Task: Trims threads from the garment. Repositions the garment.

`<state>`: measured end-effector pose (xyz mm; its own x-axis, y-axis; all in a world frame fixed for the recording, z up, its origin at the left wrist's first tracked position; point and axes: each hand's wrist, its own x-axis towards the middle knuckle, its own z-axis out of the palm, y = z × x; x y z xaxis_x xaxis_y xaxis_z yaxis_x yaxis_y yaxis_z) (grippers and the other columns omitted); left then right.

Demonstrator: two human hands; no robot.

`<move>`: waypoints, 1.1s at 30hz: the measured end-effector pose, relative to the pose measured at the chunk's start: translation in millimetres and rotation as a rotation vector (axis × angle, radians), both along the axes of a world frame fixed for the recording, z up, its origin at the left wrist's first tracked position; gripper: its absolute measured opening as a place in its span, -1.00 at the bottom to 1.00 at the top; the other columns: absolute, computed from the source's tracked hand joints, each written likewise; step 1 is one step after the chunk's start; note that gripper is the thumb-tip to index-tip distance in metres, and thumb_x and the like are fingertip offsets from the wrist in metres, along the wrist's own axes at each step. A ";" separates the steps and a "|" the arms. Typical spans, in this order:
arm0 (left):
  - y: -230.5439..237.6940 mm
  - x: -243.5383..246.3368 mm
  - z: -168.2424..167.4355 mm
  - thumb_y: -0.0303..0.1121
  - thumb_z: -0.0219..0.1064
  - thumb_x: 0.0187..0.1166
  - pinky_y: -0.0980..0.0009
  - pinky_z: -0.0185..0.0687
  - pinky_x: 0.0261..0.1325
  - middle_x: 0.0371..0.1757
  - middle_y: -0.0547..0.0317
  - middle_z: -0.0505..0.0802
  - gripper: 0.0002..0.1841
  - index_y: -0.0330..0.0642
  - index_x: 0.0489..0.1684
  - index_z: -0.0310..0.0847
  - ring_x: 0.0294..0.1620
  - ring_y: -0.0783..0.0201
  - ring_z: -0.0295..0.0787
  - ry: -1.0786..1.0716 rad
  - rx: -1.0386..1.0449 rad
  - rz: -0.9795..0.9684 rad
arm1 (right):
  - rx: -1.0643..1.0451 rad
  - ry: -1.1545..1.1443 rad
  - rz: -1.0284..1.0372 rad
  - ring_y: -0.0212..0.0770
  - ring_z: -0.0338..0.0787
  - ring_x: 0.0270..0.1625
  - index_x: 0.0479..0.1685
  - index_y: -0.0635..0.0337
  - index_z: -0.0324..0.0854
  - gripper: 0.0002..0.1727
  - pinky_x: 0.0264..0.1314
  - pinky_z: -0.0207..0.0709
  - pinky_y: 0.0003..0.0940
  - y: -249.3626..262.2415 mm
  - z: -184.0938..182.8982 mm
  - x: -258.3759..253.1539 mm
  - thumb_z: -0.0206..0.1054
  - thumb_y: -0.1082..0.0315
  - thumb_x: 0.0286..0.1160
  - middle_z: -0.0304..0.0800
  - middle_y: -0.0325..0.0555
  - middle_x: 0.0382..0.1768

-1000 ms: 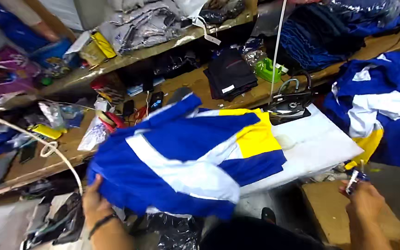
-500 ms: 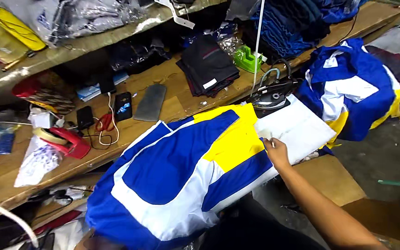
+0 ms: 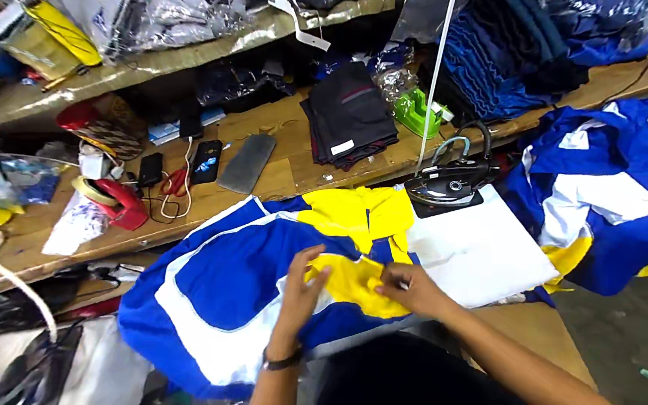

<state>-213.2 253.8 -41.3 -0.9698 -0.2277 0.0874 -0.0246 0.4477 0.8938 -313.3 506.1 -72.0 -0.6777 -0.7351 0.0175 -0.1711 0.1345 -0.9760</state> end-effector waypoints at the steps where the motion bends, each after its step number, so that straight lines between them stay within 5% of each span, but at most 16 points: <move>1: 18.1 -14.3 -12.3 -0.15 0.29 0.65 0.02 0.49 0.54 0.50 -0.16 0.67 -0.48 -0.35 0.46 0.58 0.54 0.00 0.55 -0.032 -0.068 -0.057 | 0.022 -0.031 0.062 -0.54 0.64 -0.27 -0.35 0.27 0.75 -0.71 -0.11 0.55 -0.55 7.1 -10.4 -0.1 0.42 0.19 0.54 0.74 -0.24 -0.37; 3: 47.7 -30.0 -43.1 -0.11 0.36 0.61 -0.09 0.34 0.65 0.51 -0.10 0.68 -0.50 -0.24 0.43 0.65 0.59 -0.06 0.51 -0.117 -0.194 -0.120 | 0.152 -0.062 0.054 -0.43 0.70 -0.35 -0.37 0.30 0.74 -0.60 -0.16 0.59 -0.38 16.6 -28.1 -9.5 0.28 0.12 0.67 0.76 -0.18 -0.45; 5: 71.6 -28.3 -68.0 -0.12 0.35 0.62 -0.14 0.31 0.65 0.55 -0.08 0.65 -0.55 -0.15 0.40 0.71 0.61 -0.11 0.49 -0.247 -0.260 -0.151 | 0.308 -0.082 -0.116 -0.15 0.81 -0.20 -0.14 0.37 0.76 -0.56 0.03 0.68 -0.08 15.2 -37.3 -28.2 0.20 0.11 0.74 0.83 0.03 -0.30; 8: 97.3 -12.1 -88.0 -0.09 0.30 0.66 -0.23 0.25 0.64 0.63 -0.06 0.58 -0.57 -0.01 0.42 0.72 0.66 -0.16 0.41 -0.361 -0.312 -0.201 | 0.424 -0.066 -0.270 -0.03 0.77 -0.09 0.06 0.33 0.71 -0.54 0.10 0.61 0.02 -6.3 -44.3 -62.4 0.30 0.02 0.68 0.80 0.10 -0.15; 11: 109.0 0.3 -94.7 -0.03 0.27 0.68 -0.27 -0.03 0.74 0.61 0.05 0.61 -0.59 0.08 0.39 0.74 0.72 -0.05 0.35 -0.414 -0.374 -0.251 | 0.527 -0.016 -0.193 0.15 0.76 -0.06 -0.01 0.33 0.72 -0.52 0.09 0.57 0.24 -38.9 -44.6 -89.8 0.39 -0.01 0.62 0.78 0.19 -0.17; 14: 106.5 -0.1 -85.6 -0.01 0.21 0.72 -0.43 -0.29 0.74 0.65 0.12 0.58 -0.49 0.12 0.63 0.51 0.78 0.00 0.28 -0.523 -0.375 -0.230 | 0.477 0.044 -0.139 0.18 0.75 -0.09 -0.12 0.32 0.74 -0.67 0.01 0.54 0.27 -67.4 -19.3 -106.4 0.32 0.17 0.70 0.76 0.21 -0.20; 16: 100.9 -0.7 -71.6 -0.06 0.22 0.72 -0.45 -0.19 0.74 0.61 0.02 0.62 -0.40 -0.05 0.73 0.36 0.72 -0.04 0.39 -0.434 -0.276 -0.109 | 0.306 0.000 -0.104 0.02 0.64 -0.27 -0.08 0.32 0.72 -0.70 -0.18 0.50 0.08 -74.0 24.2 -109.8 0.28 0.22 0.75 0.68 0.14 -0.29; 18: 91.4 -0.8 -57.1 -0.15 0.19 0.74 -0.33 0.19 0.65 0.43 -0.07 0.74 -0.42 -0.26 0.67 0.33 0.53 0.01 0.60 -0.190 -0.150 0.016 | 0.007 -0.185 -0.010 -0.45 0.26 -0.71 -0.19 0.13 0.57 -0.80 -0.69 0.19 -0.54 -68.9 74.2 -100.8 0.21 0.24 0.78 0.40 -0.26 -0.62; 19: 83.8 -1.0 -48.1 -0.17 0.14 0.77 -0.15 0.44 0.53 0.31 -0.06 0.79 -0.47 -0.30 0.62 0.35 0.38 0.09 0.70 -0.094 -0.089 0.027 | -0.166 -0.345 0.077 -0.54 0.19 -0.82 -0.22 0.07 0.53 -0.83 -0.80 0.13 -0.68 -63.9 93.6 -94.1 0.19 0.25 0.78 0.38 -0.31 -0.71; 21: 67.3 1.0 -26.9 -0.21 0.08 0.83 0.18 0.69 0.30 0.13 0.02 0.85 -0.58 -0.29 0.44 0.56 0.12 0.27 0.80 -0.044 0.012 -0.032 | -0.276 -0.489 0.214 -0.56 0.25 -0.85 -0.22 -0.01 0.53 -0.85 -0.80 0.21 -0.69 -57.7 105.4 -86.0 0.16 0.24 0.77 0.47 -0.31 -0.73; 23: 56.0 1.9 -12.9 -0.21 0.08 0.83 0.26 0.68 0.35 0.17 0.04 0.86 -0.61 -0.26 0.13 0.80 0.17 0.29 0.80 -0.077 0.027 -0.057 | -0.154 -0.442 0.169 -0.53 0.24 -0.82 -0.27 0.03 0.51 -0.83 -0.73 0.20 -0.65 -56.4 83.4 -79.0 0.18 0.28 0.76 0.35 -0.37 -0.76; 25: 54.7 -4.0 -10.4 -0.17 0.09 0.81 0.22 0.68 0.30 0.14 -0.03 0.83 -0.59 -0.32 0.06 0.78 0.14 0.23 0.79 -0.084 0.029 0.030 | -0.010 -0.411 0.106 -0.54 0.23 -0.76 -0.29 0.07 0.53 -0.83 -0.67 0.17 -0.63 -52.2 53.5 -71.8 0.23 0.31 0.74 0.29 -0.41 -0.75; 28: 62.6 -19.1 -4.9 -0.23 0.08 0.80 0.30 0.65 0.27 0.04 0.03 0.82 -0.62 -0.40 0.13 0.68 0.09 0.33 0.77 -0.152 0.314 0.103 | 0.014 -0.465 0.028 -0.59 0.23 -0.74 -0.29 0.09 0.54 -0.84 -0.67 0.13 -0.68 -42.7 34.6 -56.8 0.23 0.36 0.74 0.37 -0.45 -0.70; 30: 70.5 -27.2 -2.3 -0.36 0.13 0.79 0.37 0.67 0.24 -0.11 0.14 0.85 -0.72 -0.38 -0.10 0.72 0.03 0.42 0.79 -0.168 0.525 0.139 | 0.014 -0.368 -0.038 -0.61 0.30 -0.69 -0.36 0.10 0.55 -0.82 -0.62 0.19 -0.70 -36.3 31.0 -47.9 0.28 0.37 0.69 0.45 -0.44 -0.64; 33: 73.9 -33.7 0.1 -0.47 0.17 0.76 0.39 0.74 0.18 -0.22 0.14 0.88 -0.76 -0.38 -0.23 0.74 -0.08 0.39 0.85 -0.172 0.688 0.191 | 0.197 0.020 -0.099 -0.41 0.55 -0.41 -0.11 0.12 0.68 -0.72 -0.28 0.47 -0.34 -15.9 26.6 -47.0 0.47 0.10 0.46 0.62 -0.29 -0.44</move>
